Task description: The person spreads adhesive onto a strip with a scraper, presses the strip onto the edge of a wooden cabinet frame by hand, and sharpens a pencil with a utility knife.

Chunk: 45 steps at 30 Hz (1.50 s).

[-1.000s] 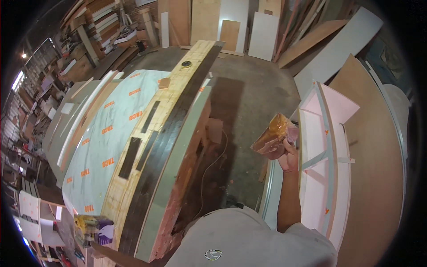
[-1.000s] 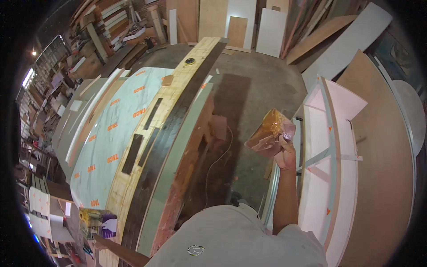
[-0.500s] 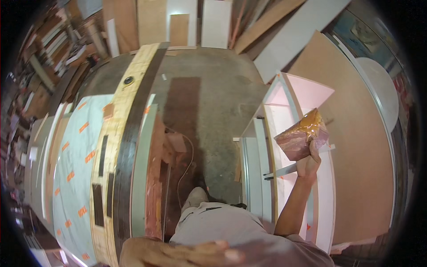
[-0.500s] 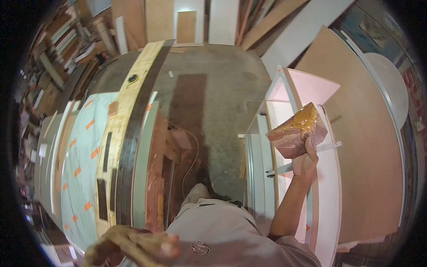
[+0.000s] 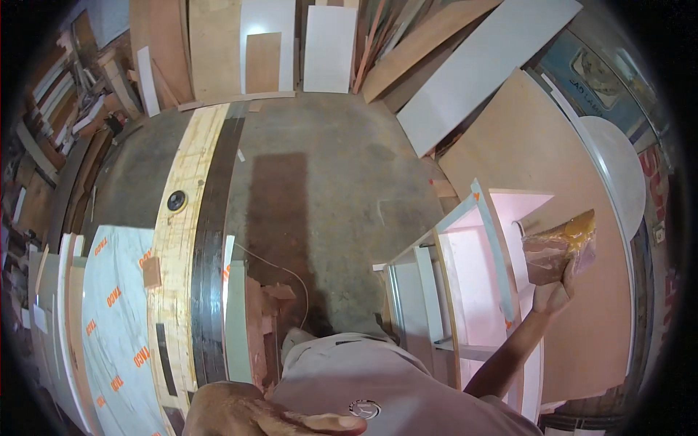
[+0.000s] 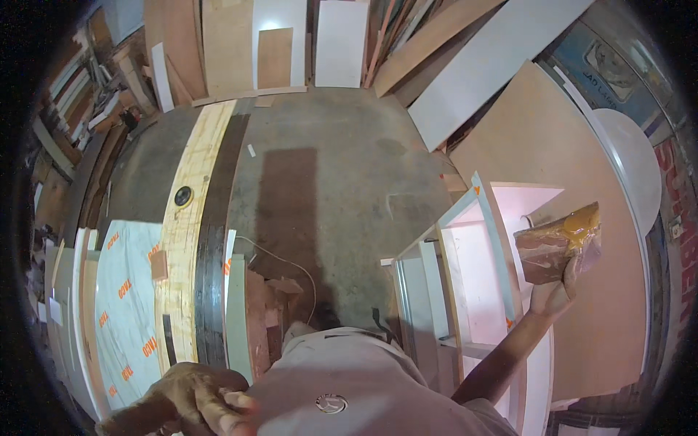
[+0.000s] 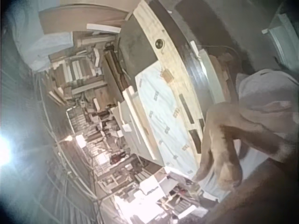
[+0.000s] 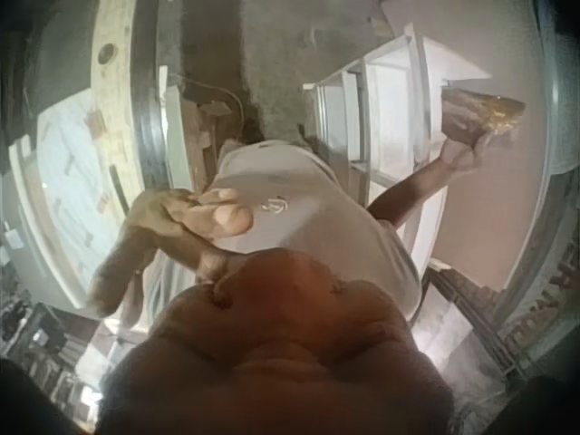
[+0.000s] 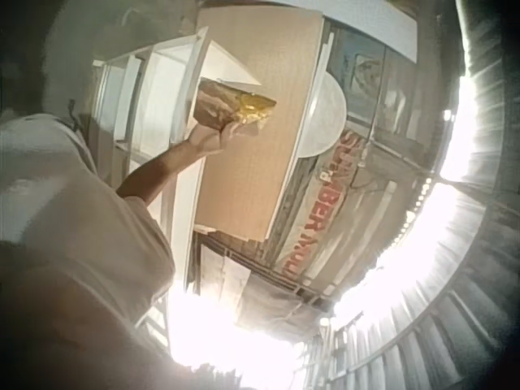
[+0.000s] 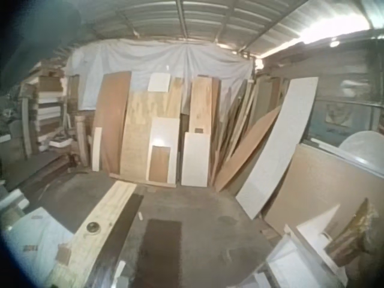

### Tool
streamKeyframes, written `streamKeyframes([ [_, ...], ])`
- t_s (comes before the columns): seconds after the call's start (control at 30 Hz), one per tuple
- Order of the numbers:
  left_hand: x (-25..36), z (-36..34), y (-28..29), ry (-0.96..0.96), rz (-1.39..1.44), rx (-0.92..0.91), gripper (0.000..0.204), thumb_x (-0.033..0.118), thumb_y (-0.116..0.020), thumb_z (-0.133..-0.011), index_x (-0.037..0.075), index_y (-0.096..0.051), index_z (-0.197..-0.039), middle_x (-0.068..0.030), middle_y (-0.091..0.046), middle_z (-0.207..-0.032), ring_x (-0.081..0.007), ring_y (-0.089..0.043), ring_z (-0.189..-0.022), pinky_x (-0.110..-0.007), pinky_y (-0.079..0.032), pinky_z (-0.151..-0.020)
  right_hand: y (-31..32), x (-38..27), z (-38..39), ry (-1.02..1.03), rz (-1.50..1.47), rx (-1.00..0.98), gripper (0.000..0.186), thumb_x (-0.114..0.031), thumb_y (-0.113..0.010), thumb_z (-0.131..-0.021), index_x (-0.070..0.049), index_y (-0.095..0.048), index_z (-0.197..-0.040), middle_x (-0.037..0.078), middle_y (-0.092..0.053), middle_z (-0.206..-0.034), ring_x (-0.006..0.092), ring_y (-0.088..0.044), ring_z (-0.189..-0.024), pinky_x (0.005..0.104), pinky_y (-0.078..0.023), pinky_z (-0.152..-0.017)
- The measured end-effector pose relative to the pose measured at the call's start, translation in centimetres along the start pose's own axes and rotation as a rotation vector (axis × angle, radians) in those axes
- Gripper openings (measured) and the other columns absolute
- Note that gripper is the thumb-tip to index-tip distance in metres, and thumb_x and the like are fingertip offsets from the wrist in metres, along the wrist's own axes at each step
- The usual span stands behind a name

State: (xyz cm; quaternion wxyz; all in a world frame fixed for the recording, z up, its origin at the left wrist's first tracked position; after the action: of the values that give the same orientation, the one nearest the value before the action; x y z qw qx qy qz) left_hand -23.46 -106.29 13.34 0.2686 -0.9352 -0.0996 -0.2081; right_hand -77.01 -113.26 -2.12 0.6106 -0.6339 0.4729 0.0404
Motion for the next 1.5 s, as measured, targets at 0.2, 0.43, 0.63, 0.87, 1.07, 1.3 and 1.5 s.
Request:
streamKeyframes([
  [0.2, 2.4, -5.9, 10.2, -0.155, 0.047, 0.205, 0.093, 0.059, -0.069, -0.084, 0.042, -0.014, -0.157, -0.0207, -0.039, -0.154, -0.0432, -0.008, -0.151, -0.061, 0.0, -0.121, -6.3, 10.2, -5.1, -0.161, -0.07, -0.285, 0.04, -0.014, -0.049, -0.103, 0.001, -0.05, -0.141, 0.016, -0.051, -0.144, 0.0272, -0.046, -0.132, 0.0464, -0.033, -0.114],
  [0.43, 0.4, -13.0, 21.5, -0.169, 0.141, -0.015, 0.088, 0.057, -0.068, -0.085, 0.017, -0.023, -0.15, -0.0238, -0.044, -0.14, -0.0369, -0.027, -0.133, -0.057, -0.018, -0.109, -5.1, 18.0, -13.9, -0.075, 0.412, 0.091, 0.046, -0.023, -0.054, -0.103, 0.003, -0.048, -0.14, 0.015, -0.054, -0.138, 0.027, -0.053, -0.124, 0.0443, -0.04, -0.108],
  [0.63, -1.4, -18.3, 31.0, -0.221, 0.006, 0.074, 0.07, 0.049, -0.065, -0.089, 0.01, -0.034, -0.139, -0.0223, -0.05, -0.124, -0.0319, -0.035, -0.112, -0.048, -0.028, -0.095, -7.9, 28.3, -26.1, -0.201, 0.25, 0.028, 0.05, -0.028, -0.056, -0.102, 0.002, -0.049, -0.141, 0.015, -0.054, -0.137, 0.0262, -0.054, -0.12, 0.0438, -0.045, -0.103],
  [0.87, -3.8, -28.3, 41.0, -0.226, -0.198, 0.202, 0.052, 0.039, -0.061, -0.094, 0.003, -0.046, -0.127, -0.0205, -0.056, -0.104, -0.026, -0.044, -0.087, -0.038, -0.038, -0.079, -14.4, 41.6, -43.1, -0.236, 0.309, 0.001, 0.049, -0.025, -0.055, -0.103, 0.006, -0.048, -0.14, 0.015, -0.052, -0.139, 0.0255, -0.05, -0.124, 0.0428, -0.038, -0.11],
  [1.07, -2.5, -33.6, 48.5, -0.33, -0.508, 0.44, 0.04, 0.031, -0.058, -0.099, -0.004, -0.057, -0.117, -0.0189, -0.062, -0.088, -0.021, -0.051, -0.067, -0.029, -0.048, -0.065, -23.8, 54.9, -49.1, -0.456, 0.12, -0.194, 0.049, -0.019, -0.051, -0.104, 0.004, -0.039, -0.145, 0.016, -0.05, -0.14, 0.0294, -0.052, -0.123, 0.0453, -0.041, -0.108],
  [1.3, -1.3, -36.1, 56.9, 0.08, -0.598, 0.483, 0.044, 0.028, -0.058, -0.101, 0.006, -0.05, -0.137, -0.0318, -0.061, -0.108, -0.0302, -0.063, -0.094, -0.037, -0.055, -0.083, -34.7, 76.1, -48.3, -0.853, 0.067, -0.619, 0.048, -0.012, -0.053, -0.101, 0.001, -0.039, -0.144, 0.014, -0.052, -0.139, 0.0274, -0.053, -0.126, 0.0446, -0.042, -0.108],
  [1.5, -1.7, -28.2, 66.2, 0.254, -1.033, 0.333, 0.053, 0.036, -0.059, -0.099, -0.007, -0.055, -0.129, -0.0184, -0.058, -0.13, -0.0322, -0.054, -0.124, -0.042, -0.04, -0.107, -47.0, 92.5, -39.3, -0.991, 0.356, -1.075, 0.042, -0.015, -0.062, -0.097, 0.001, -0.054, -0.135, 0.005, -0.064, -0.121, 0.0194, -0.062, -0.113, 0.0331, -0.046, -0.1],
])
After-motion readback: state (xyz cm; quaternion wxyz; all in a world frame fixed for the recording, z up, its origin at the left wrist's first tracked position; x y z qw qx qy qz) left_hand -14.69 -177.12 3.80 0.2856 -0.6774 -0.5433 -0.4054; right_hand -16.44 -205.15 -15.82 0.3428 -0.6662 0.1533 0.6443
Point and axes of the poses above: each hand's wrist, its own z-axis away from the middle knuckle, its own y-axis out of the back of the hand, x = y × z, the point moved 10 cm from there along -z, towards the middle knuckle
